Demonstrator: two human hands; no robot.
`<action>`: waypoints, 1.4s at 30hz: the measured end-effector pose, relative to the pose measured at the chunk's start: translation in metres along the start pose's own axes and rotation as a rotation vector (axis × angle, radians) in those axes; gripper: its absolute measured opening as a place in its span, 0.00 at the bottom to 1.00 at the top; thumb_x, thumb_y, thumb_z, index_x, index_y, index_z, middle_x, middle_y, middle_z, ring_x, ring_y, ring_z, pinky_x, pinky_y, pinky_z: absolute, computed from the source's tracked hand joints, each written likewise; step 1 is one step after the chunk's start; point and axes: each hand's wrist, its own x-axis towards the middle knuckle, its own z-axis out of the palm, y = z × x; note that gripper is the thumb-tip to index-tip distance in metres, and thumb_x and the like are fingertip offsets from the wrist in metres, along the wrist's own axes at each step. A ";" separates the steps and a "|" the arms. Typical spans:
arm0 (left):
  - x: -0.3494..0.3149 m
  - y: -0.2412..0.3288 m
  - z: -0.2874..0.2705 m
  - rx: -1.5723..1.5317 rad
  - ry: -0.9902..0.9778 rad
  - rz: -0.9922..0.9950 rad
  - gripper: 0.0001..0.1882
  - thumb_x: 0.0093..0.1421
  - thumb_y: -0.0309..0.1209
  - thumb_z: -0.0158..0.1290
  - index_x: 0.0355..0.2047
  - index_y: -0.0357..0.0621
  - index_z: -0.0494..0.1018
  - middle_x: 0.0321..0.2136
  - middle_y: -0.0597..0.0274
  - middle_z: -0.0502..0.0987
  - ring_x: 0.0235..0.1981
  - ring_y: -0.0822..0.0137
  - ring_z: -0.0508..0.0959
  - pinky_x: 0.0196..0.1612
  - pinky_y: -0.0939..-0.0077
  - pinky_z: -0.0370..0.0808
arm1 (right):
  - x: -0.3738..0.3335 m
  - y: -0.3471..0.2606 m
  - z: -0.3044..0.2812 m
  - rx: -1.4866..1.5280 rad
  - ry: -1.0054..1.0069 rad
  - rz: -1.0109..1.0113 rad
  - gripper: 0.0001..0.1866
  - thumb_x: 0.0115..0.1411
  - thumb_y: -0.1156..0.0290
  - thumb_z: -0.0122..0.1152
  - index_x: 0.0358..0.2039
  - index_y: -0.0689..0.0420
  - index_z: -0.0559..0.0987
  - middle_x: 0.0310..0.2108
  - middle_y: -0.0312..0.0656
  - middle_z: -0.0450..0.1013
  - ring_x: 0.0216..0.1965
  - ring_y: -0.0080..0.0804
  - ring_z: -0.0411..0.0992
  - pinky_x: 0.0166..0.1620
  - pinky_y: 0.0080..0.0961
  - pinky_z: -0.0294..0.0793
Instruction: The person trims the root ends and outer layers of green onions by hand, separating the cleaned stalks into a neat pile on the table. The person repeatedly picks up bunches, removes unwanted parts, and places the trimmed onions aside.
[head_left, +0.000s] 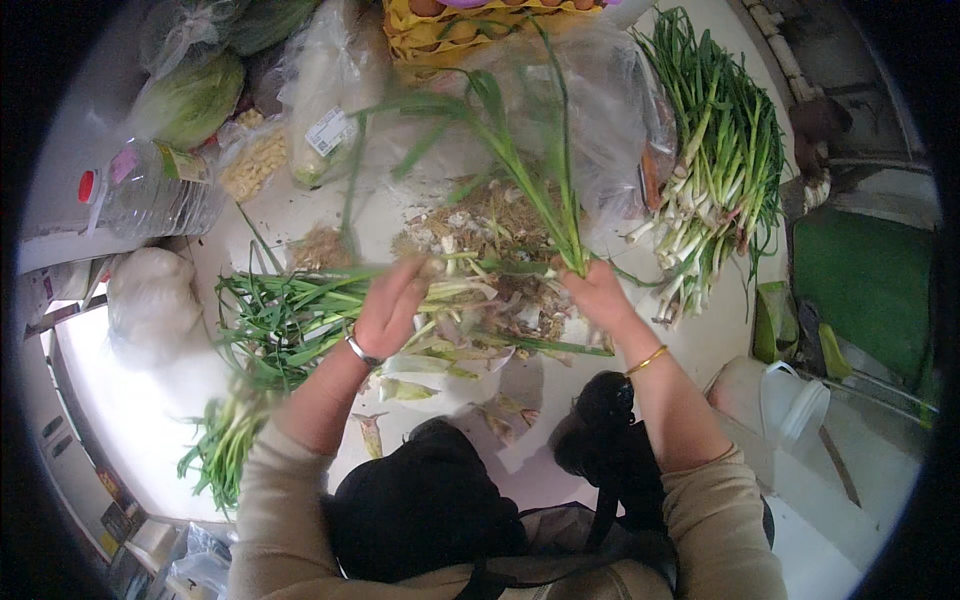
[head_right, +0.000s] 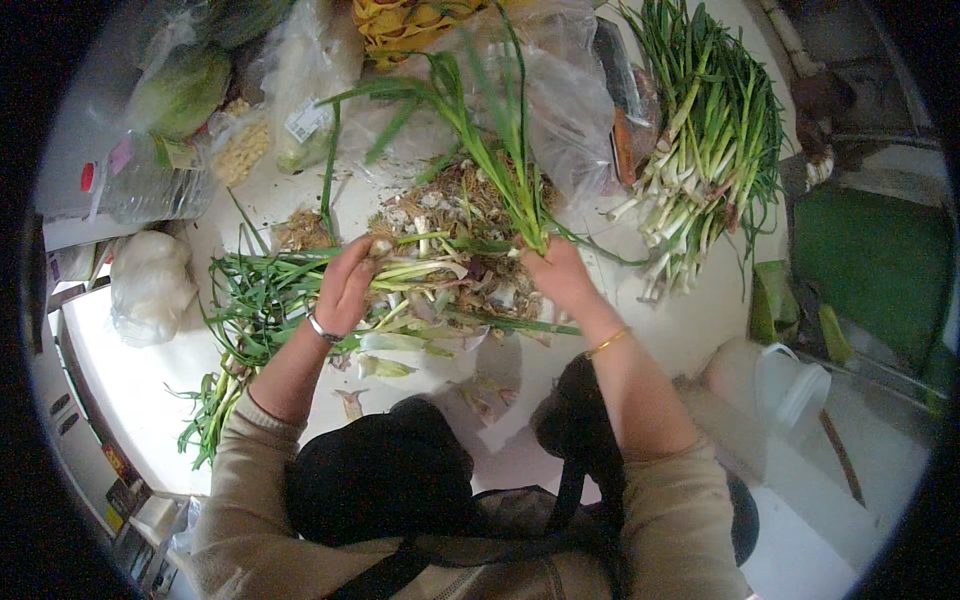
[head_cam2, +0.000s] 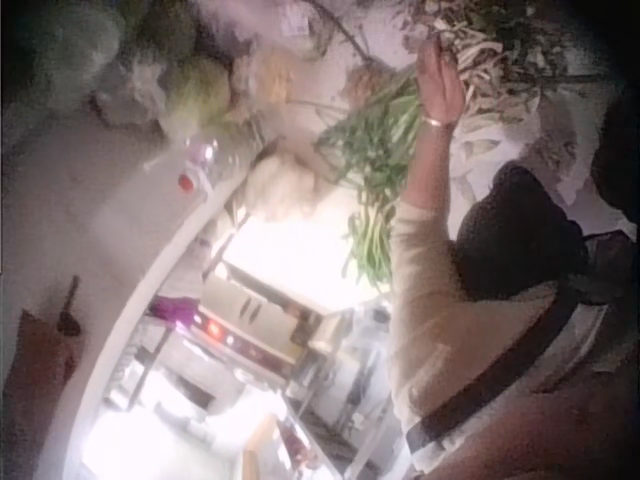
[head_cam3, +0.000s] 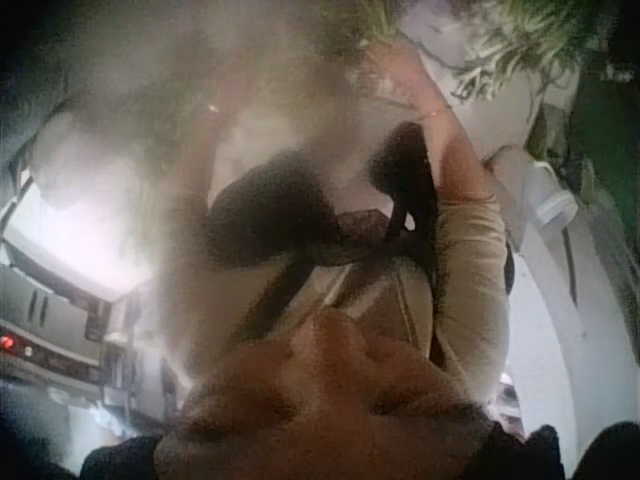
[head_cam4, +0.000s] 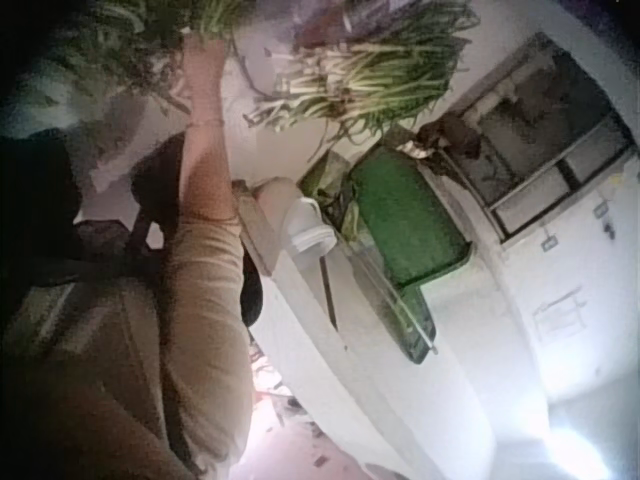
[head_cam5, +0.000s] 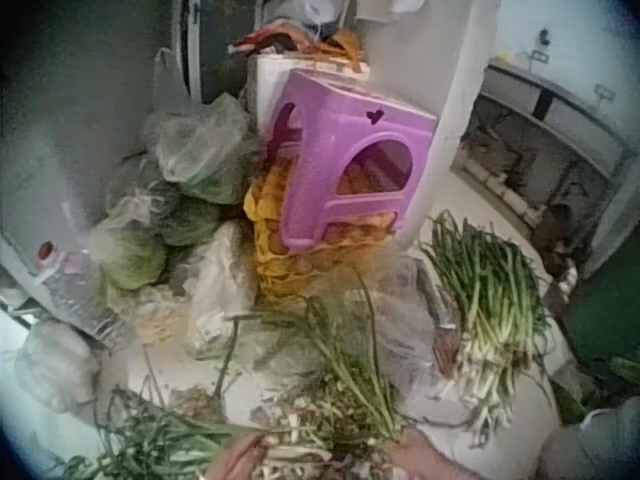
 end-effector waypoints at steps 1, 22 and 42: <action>0.003 -0.001 0.001 0.086 -0.059 0.077 0.17 0.49 0.20 0.45 0.42 0.36 0.68 0.29 0.50 0.71 0.32 0.49 0.72 0.38 0.63 0.69 | 0.004 0.004 -0.007 -0.178 0.061 -0.160 0.10 0.52 0.71 0.51 0.33 0.61 0.74 0.19 0.37 0.67 0.19 0.24 0.64 0.24 0.24 0.65; -0.036 0.042 0.054 0.178 -0.393 0.949 0.13 0.41 0.29 0.51 0.31 0.41 0.70 0.31 0.61 0.69 0.33 0.63 0.71 0.36 0.71 0.70 | -0.059 -0.061 0.042 0.924 -0.463 0.544 0.07 0.54 0.74 0.57 0.34 0.60 0.75 0.24 0.37 0.71 0.16 0.16 0.64 0.17 0.14 0.61; -0.024 0.064 0.032 0.228 -0.334 1.014 0.09 0.41 0.32 0.49 0.25 0.46 0.67 0.27 0.64 0.68 0.28 0.67 0.68 0.30 0.76 0.67 | -0.059 -0.085 0.042 0.897 -0.133 0.311 0.06 0.54 0.71 0.58 0.30 0.58 0.73 0.19 0.33 0.68 0.15 0.15 0.58 0.17 0.14 0.56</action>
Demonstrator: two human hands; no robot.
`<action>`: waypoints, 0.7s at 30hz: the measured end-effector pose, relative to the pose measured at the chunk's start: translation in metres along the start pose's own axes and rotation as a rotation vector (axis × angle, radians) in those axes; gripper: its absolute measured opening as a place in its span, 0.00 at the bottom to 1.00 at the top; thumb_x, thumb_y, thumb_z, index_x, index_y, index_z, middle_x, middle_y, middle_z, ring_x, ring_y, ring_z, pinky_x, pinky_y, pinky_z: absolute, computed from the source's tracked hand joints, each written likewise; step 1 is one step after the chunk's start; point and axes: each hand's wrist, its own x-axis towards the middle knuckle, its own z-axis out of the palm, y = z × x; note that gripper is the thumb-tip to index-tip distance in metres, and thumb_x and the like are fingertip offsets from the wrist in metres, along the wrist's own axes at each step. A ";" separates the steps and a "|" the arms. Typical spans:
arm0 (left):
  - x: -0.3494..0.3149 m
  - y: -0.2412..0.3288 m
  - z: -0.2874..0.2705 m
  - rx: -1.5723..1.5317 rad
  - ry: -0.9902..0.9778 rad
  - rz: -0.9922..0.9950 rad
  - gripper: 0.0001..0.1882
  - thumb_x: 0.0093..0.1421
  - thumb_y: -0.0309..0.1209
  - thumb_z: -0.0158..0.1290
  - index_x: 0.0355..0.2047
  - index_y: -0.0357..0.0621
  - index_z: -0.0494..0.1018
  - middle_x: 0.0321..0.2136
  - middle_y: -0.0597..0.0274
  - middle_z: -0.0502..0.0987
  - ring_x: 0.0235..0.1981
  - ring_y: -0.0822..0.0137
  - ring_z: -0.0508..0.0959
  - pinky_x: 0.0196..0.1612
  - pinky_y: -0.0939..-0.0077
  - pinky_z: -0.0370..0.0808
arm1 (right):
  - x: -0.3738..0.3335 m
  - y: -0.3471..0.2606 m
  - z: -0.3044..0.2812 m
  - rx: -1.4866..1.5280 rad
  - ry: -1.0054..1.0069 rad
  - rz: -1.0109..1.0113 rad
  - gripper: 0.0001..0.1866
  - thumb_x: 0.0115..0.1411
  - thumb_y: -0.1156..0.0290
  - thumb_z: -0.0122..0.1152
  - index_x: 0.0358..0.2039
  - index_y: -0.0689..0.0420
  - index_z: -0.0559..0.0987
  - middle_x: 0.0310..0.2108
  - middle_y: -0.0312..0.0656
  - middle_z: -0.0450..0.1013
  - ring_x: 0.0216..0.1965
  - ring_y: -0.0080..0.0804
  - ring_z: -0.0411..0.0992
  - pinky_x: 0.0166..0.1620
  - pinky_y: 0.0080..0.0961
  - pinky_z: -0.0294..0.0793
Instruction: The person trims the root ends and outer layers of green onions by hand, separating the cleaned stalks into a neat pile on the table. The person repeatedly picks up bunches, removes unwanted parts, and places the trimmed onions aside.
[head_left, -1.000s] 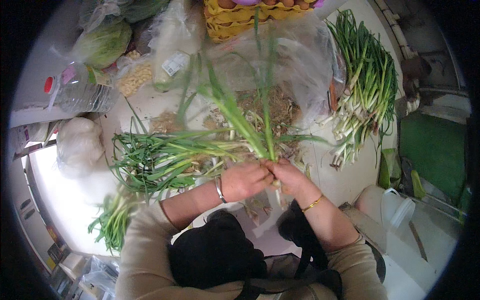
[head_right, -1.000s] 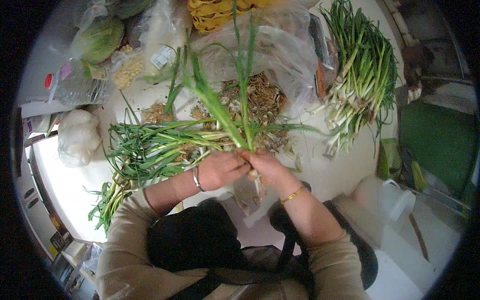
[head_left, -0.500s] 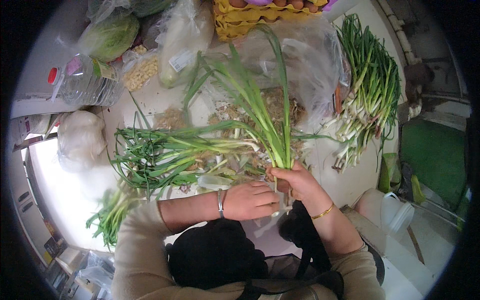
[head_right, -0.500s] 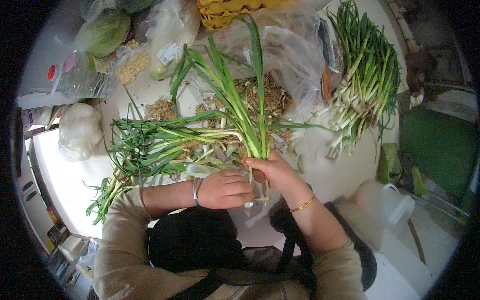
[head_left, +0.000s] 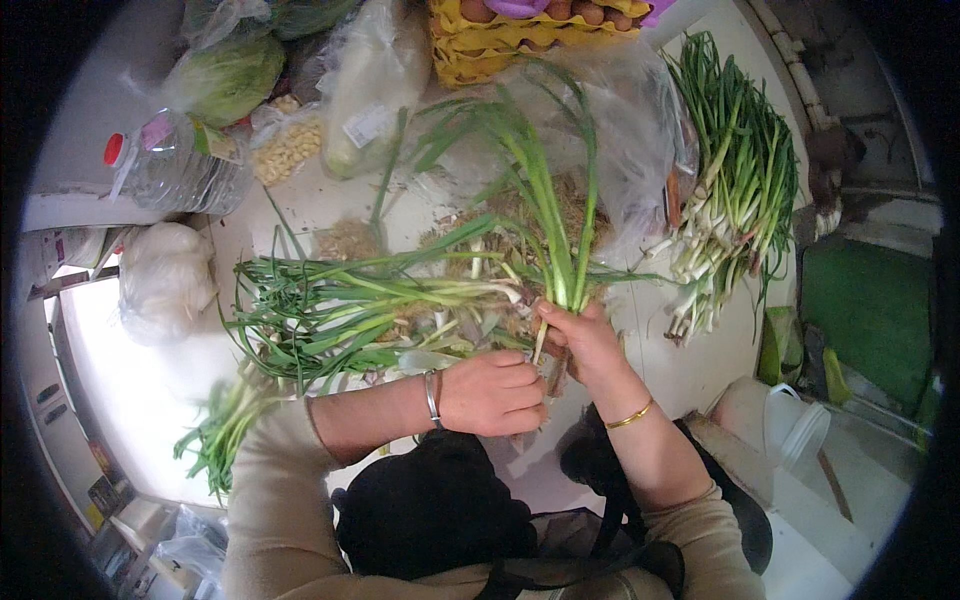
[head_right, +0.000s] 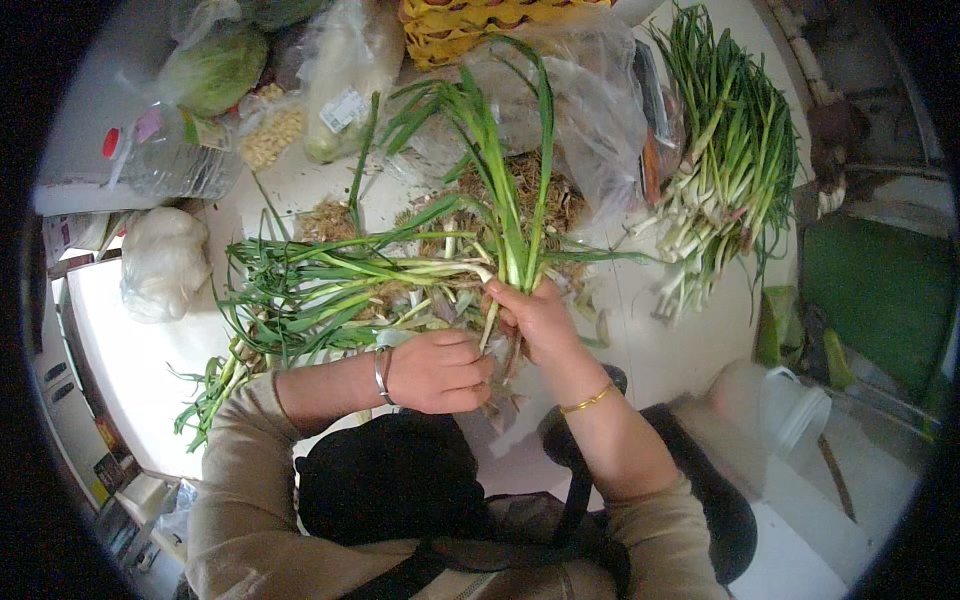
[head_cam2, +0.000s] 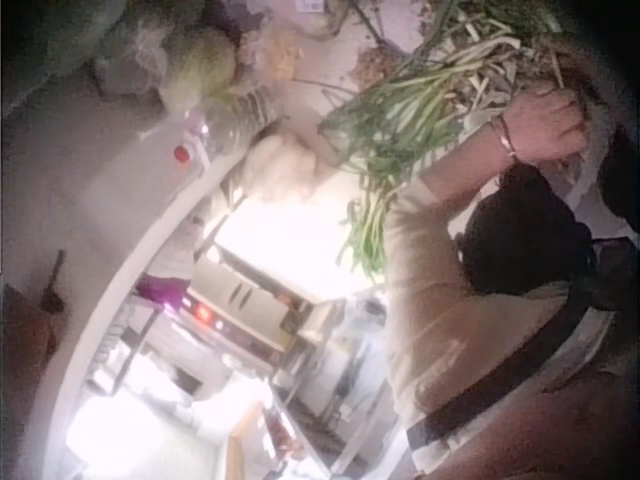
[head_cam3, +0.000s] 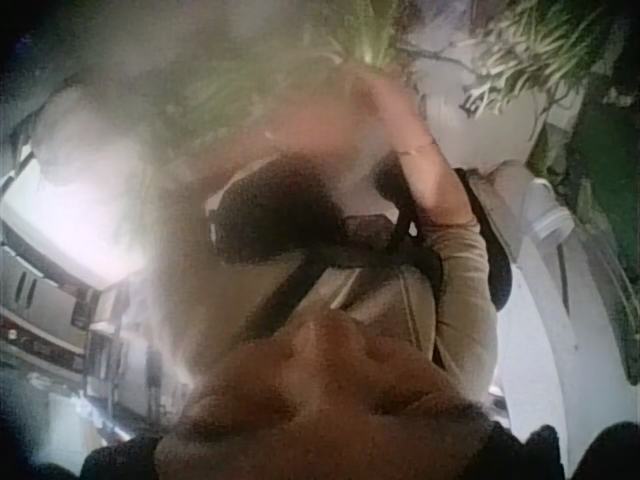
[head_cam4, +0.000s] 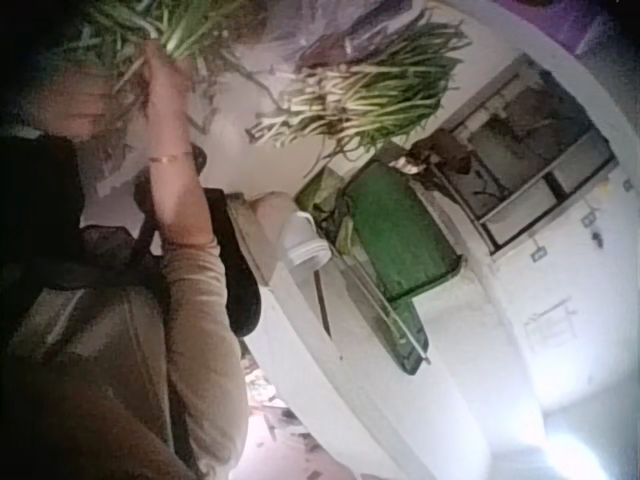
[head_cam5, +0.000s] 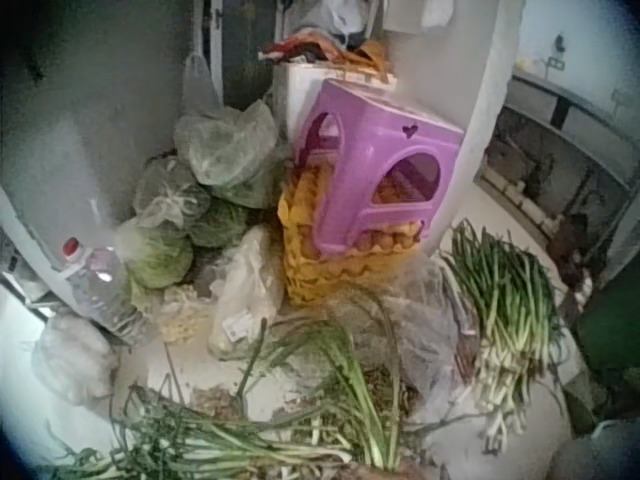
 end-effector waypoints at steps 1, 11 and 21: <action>0.000 0.000 -0.004 0.016 0.005 0.022 0.10 0.41 0.32 0.49 0.27 0.46 0.68 0.30 0.63 0.70 0.29 0.66 0.69 0.31 0.75 0.67 | -0.001 -0.004 0.000 -0.028 0.001 -0.035 0.05 0.54 0.71 0.57 0.29 0.58 0.73 0.20 0.33 0.68 0.14 0.15 0.58 0.17 0.14 0.56; -0.060 -0.043 0.025 0.117 -0.274 -0.880 0.15 0.47 0.32 0.50 0.36 0.44 0.68 0.29 0.59 0.70 0.32 0.57 0.71 0.34 0.65 0.70 | -0.032 -0.098 -0.035 0.027 0.118 -0.552 0.08 0.54 0.72 0.54 0.34 0.59 0.71 0.21 0.35 0.67 0.18 0.18 0.62 0.19 0.13 0.58; -0.111 -0.089 0.018 0.331 0.139 -1.041 0.07 0.52 0.29 0.51 0.32 0.43 0.74 0.26 0.52 0.73 0.27 0.52 0.74 0.30 0.62 0.72 | 0.018 -0.024 -0.028 -0.334 0.048 -0.173 0.09 0.55 0.70 0.54 0.30 0.63 0.74 0.18 0.35 0.68 0.17 0.21 0.62 0.21 0.20 0.62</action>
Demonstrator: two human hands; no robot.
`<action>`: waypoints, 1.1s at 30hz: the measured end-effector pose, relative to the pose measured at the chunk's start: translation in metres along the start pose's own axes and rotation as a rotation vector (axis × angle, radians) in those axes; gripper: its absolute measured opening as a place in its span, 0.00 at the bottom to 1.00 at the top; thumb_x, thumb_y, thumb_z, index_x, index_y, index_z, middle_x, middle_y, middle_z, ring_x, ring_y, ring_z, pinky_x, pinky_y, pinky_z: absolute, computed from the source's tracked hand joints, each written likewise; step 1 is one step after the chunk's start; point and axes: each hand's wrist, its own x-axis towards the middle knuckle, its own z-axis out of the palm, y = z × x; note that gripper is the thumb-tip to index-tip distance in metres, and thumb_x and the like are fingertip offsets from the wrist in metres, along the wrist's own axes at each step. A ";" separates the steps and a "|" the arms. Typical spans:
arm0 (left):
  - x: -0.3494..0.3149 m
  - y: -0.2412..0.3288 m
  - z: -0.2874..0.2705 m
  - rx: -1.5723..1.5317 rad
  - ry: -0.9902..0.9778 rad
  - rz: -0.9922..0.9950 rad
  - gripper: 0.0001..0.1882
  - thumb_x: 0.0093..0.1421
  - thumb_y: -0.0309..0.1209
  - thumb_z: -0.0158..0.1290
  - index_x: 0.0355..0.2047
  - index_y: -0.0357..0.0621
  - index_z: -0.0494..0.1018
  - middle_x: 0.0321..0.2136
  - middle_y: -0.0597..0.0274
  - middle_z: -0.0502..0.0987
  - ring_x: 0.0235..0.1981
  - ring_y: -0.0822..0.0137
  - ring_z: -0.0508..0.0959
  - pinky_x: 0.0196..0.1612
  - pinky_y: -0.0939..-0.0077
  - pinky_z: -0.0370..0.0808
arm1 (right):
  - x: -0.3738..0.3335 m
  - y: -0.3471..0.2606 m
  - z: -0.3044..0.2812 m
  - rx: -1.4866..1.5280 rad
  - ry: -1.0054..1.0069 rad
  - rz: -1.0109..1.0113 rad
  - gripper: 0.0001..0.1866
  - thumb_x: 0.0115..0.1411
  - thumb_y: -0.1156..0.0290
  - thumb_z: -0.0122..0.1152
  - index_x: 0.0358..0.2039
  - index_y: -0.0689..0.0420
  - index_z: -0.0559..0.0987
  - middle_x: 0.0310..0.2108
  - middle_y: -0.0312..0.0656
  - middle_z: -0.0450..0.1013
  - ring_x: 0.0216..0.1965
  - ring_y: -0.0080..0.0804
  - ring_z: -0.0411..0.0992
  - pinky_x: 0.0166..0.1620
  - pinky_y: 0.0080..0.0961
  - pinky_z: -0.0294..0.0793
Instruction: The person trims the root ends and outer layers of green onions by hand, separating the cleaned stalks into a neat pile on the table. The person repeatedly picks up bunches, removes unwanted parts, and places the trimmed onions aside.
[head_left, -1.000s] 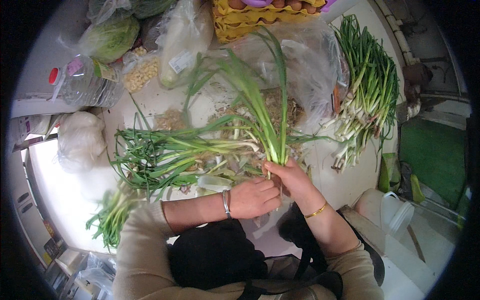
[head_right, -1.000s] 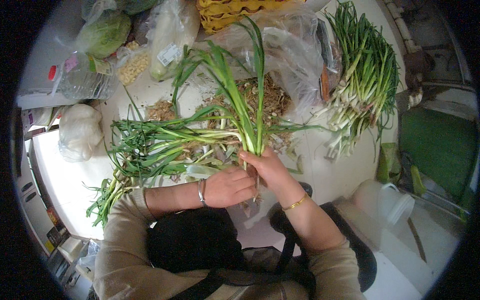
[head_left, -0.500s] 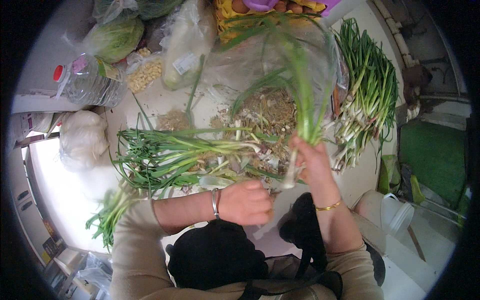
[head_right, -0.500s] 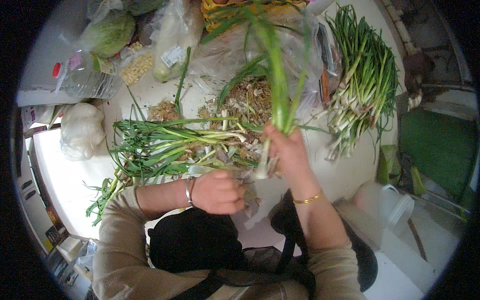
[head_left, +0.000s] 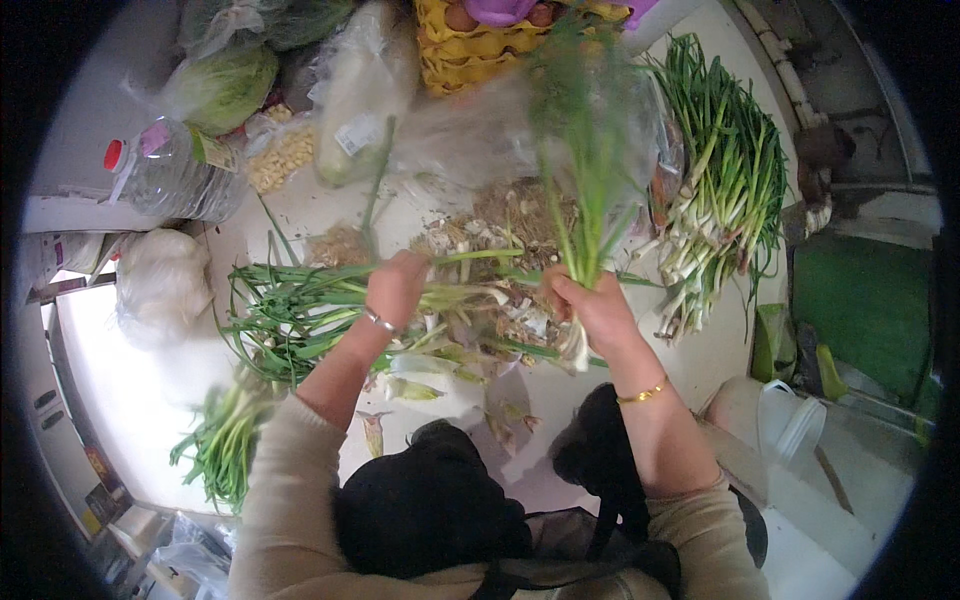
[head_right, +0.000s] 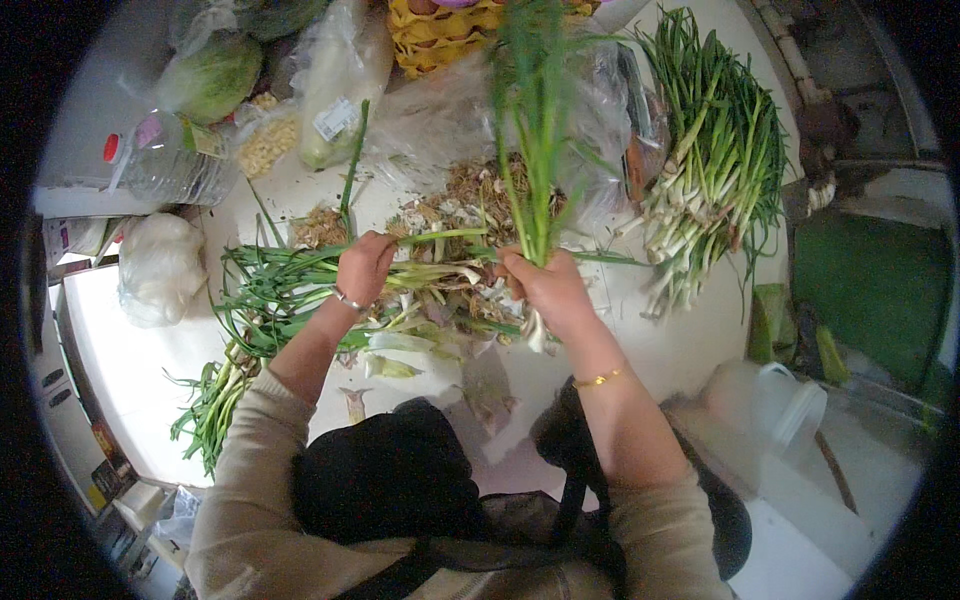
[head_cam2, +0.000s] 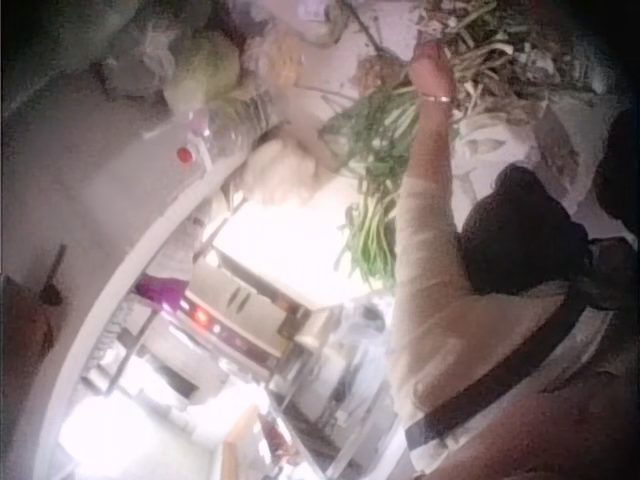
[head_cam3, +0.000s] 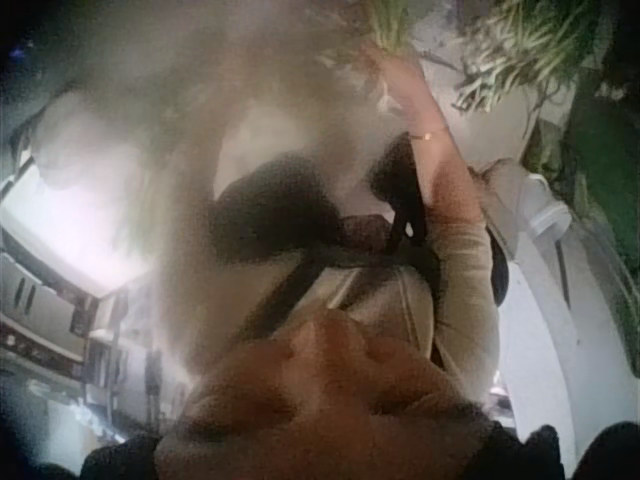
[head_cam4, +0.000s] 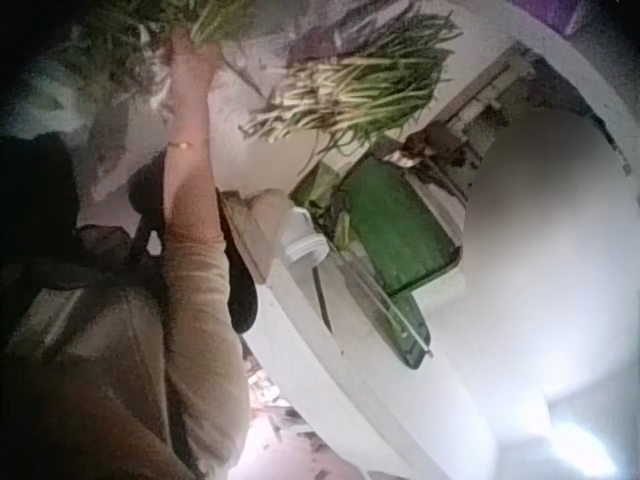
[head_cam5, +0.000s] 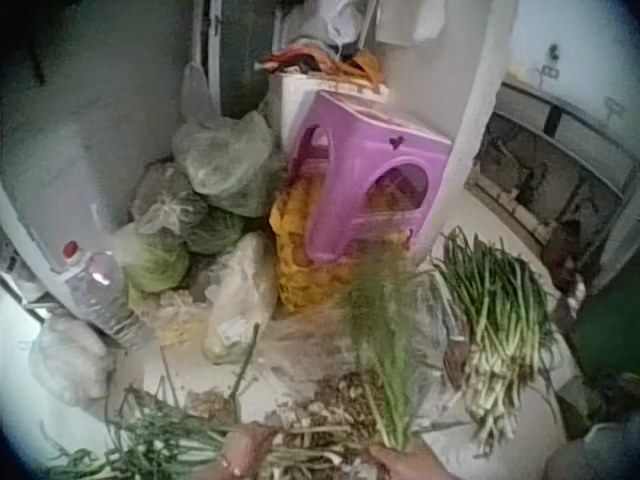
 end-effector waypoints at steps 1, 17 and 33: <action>-0.006 0.015 -0.006 -0.097 0.044 0.009 0.08 0.51 0.25 0.51 0.33 0.41 0.72 0.28 0.50 0.73 0.30 0.51 0.75 0.31 0.63 0.73 | 0.008 0.007 0.003 -0.101 0.027 -0.005 0.08 0.56 0.71 0.53 0.29 0.63 0.74 0.18 0.34 0.67 0.16 0.20 0.61 0.19 0.20 0.60; -0.025 0.089 -0.064 0.028 -0.231 0.521 0.16 0.41 0.26 0.50 0.34 0.42 0.70 0.29 0.60 0.73 0.26 0.63 0.75 0.26 0.71 0.72 | 0.002 0.001 0.052 0.295 -0.084 0.182 0.07 0.55 0.71 0.56 0.33 0.59 0.73 0.23 0.37 0.70 0.21 0.27 0.67 0.24 0.23 0.69; -0.024 0.085 -0.007 -0.966 -0.493 -0.234 0.14 0.59 0.34 0.47 0.41 0.38 0.68 0.31 0.63 0.73 0.36 0.69 0.72 0.39 0.73 0.70 | 0.020 -0.011 0.019 0.470 -0.031 0.117 0.08 0.59 0.69 0.51 0.37 0.58 0.72 0.29 0.40 0.72 0.32 0.29 0.71 0.33 0.28 0.73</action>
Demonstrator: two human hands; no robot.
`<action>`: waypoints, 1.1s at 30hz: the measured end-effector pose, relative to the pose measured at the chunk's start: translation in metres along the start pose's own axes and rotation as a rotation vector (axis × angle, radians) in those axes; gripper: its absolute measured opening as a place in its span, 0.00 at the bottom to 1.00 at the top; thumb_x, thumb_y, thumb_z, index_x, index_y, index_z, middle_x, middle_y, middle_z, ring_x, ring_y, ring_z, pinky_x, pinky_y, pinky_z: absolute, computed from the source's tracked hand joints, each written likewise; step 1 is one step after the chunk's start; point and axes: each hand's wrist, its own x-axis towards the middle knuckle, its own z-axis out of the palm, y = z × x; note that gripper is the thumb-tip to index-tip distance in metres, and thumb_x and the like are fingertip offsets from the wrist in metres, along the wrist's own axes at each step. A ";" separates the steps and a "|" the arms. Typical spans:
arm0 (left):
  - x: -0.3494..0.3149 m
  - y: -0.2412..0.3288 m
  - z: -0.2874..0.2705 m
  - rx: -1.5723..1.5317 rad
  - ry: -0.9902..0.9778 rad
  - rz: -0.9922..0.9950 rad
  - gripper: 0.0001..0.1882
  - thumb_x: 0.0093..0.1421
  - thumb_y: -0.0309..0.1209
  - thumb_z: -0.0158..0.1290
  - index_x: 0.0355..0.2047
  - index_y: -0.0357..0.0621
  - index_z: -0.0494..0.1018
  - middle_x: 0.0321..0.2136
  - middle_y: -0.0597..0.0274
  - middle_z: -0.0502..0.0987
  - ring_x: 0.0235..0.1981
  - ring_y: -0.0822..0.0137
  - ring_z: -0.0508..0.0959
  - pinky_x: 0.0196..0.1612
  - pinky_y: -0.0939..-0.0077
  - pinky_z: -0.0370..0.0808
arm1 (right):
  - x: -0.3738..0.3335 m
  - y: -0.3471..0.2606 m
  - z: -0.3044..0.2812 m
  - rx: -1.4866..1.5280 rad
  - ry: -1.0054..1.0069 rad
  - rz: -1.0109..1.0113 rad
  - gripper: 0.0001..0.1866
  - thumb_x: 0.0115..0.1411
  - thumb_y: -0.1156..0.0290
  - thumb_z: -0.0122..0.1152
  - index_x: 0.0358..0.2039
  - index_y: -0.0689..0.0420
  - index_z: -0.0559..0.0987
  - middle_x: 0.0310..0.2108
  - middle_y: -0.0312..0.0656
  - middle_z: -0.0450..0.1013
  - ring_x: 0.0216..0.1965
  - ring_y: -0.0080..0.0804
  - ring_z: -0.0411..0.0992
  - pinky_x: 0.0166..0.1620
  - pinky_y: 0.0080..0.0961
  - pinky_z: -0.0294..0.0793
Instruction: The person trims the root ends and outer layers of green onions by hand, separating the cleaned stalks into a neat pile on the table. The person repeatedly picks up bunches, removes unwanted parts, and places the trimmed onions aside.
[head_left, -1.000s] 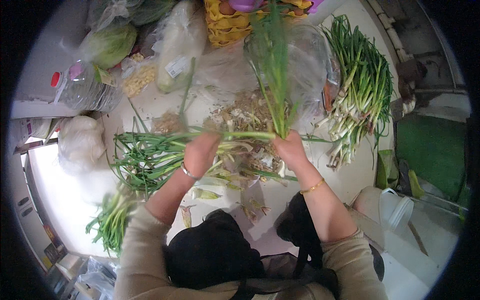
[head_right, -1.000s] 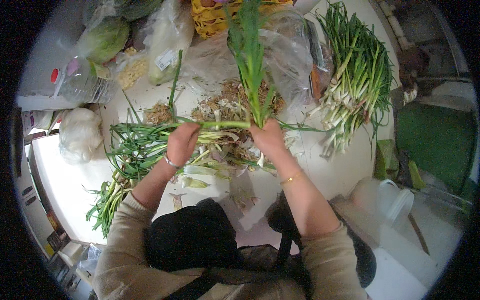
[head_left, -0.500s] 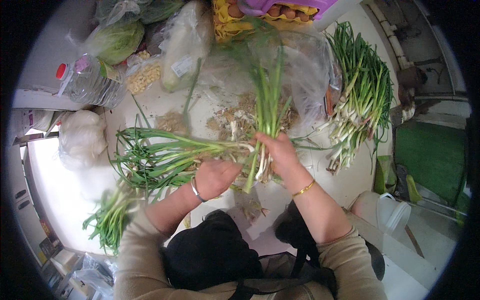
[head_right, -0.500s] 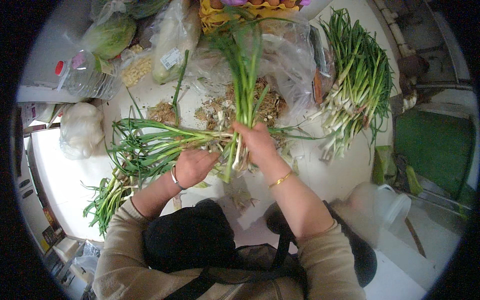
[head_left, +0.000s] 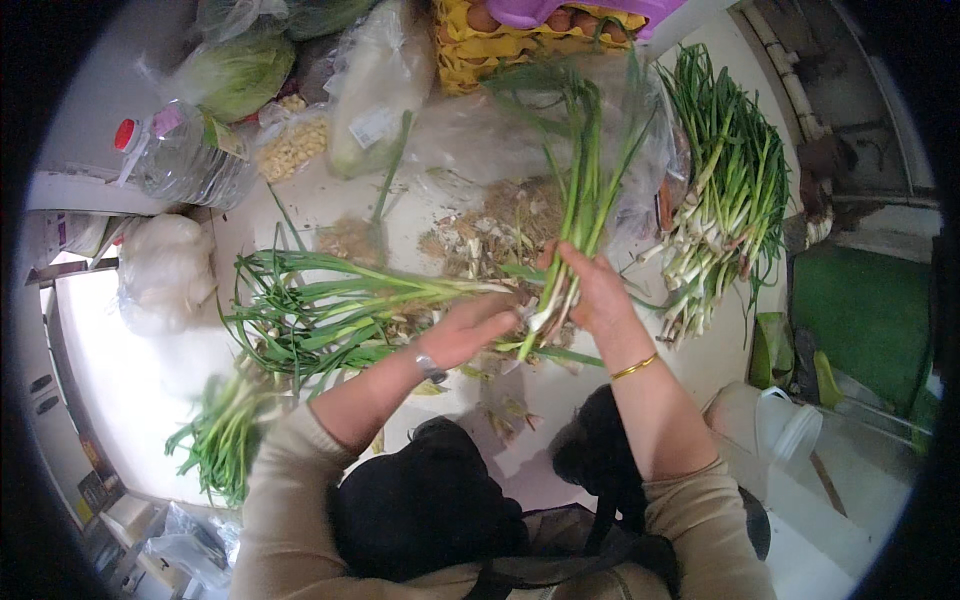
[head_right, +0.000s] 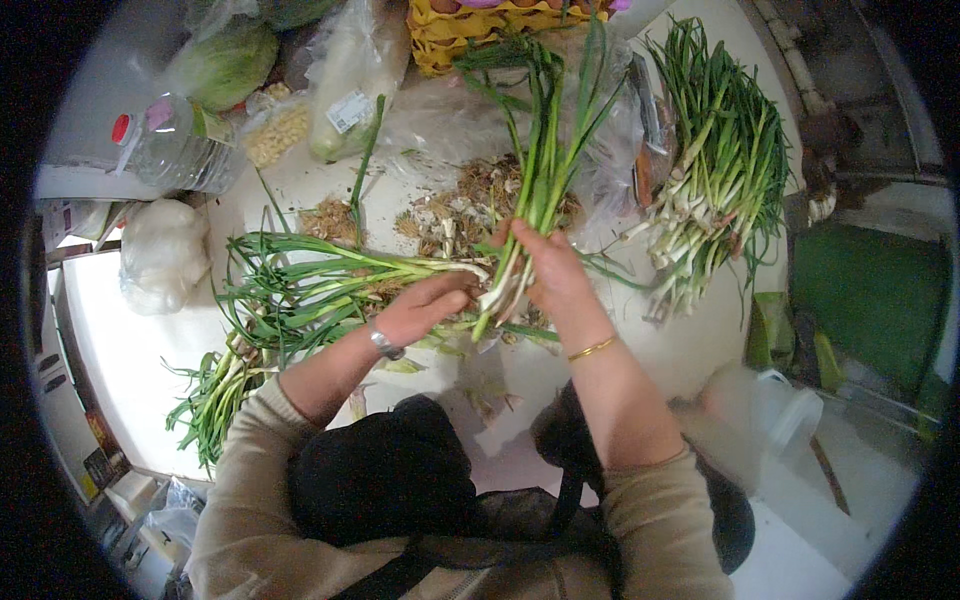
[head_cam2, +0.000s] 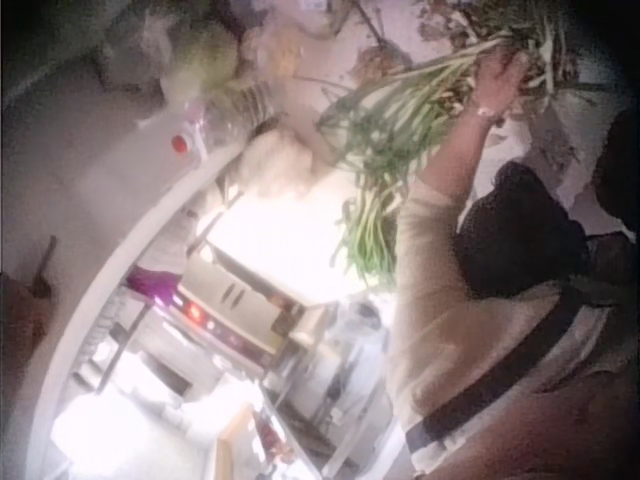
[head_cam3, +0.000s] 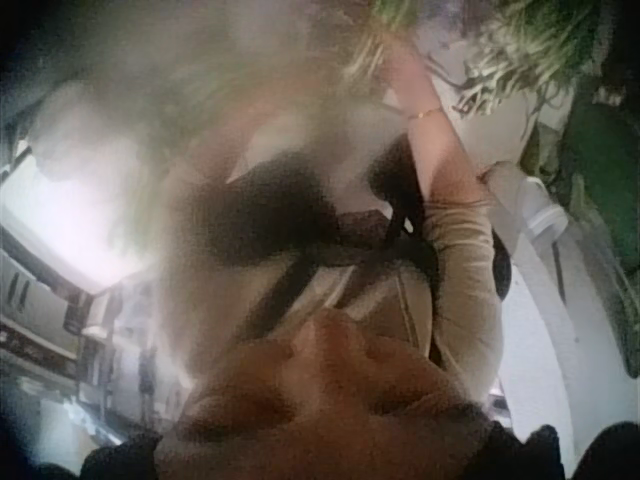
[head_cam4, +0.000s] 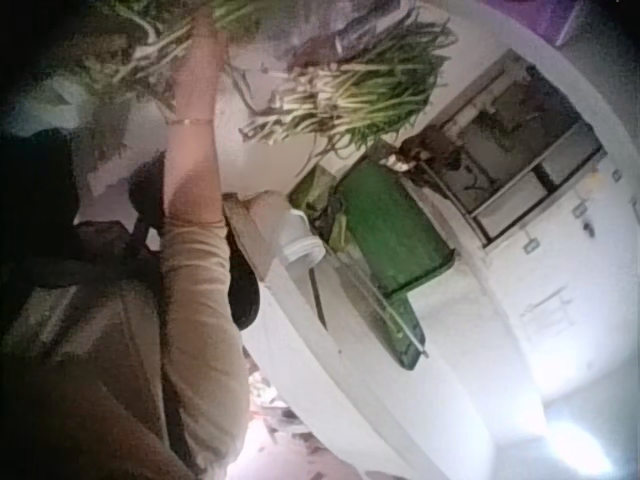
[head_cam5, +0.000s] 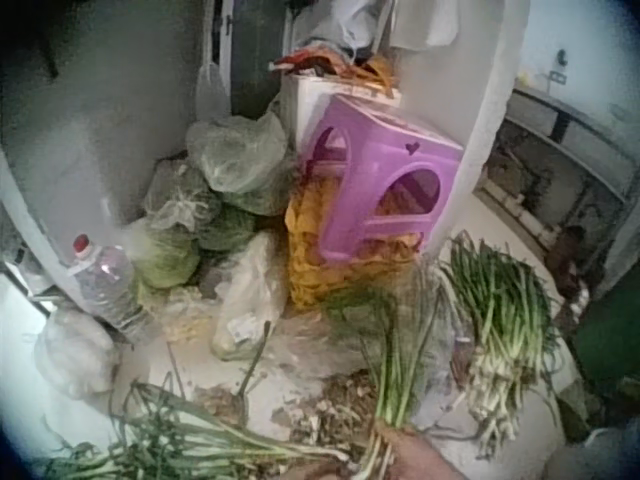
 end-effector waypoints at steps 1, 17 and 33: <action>0.009 0.003 0.006 -0.124 -0.089 -0.109 0.13 0.59 0.35 0.46 0.40 0.38 0.69 0.30 0.65 0.73 0.34 0.71 0.72 0.37 0.74 0.70 | 0.000 0.006 0.001 0.048 -0.043 -0.011 0.08 0.59 0.69 0.51 0.37 0.58 0.72 0.30 0.40 0.73 0.31 0.29 0.71 0.32 0.27 0.73; -0.006 -0.078 -0.019 1.158 0.125 0.196 0.11 0.46 0.26 0.48 0.32 0.41 0.69 0.28 0.54 0.71 0.33 0.54 0.72 0.36 0.61 0.70 | -0.003 -0.019 -0.024 0.007 0.127 0.006 0.08 0.57 0.70 0.54 0.36 0.58 0.69 0.20 0.35 0.67 0.19 0.24 0.64 0.20 0.20 0.64; 0.011 0.046 -0.041 1.240 0.298 0.707 0.15 0.42 0.28 0.49 0.34 0.44 0.72 0.28 0.61 0.69 0.36 0.57 0.69 0.44 0.58 0.64 | -0.023 0.028 -0.001 -0.876 -0.248 -0.126 0.07 0.51 0.72 0.59 0.27 0.62 0.74 0.23 0.36 0.71 0.24 0.23 0.68 0.29 0.22 0.68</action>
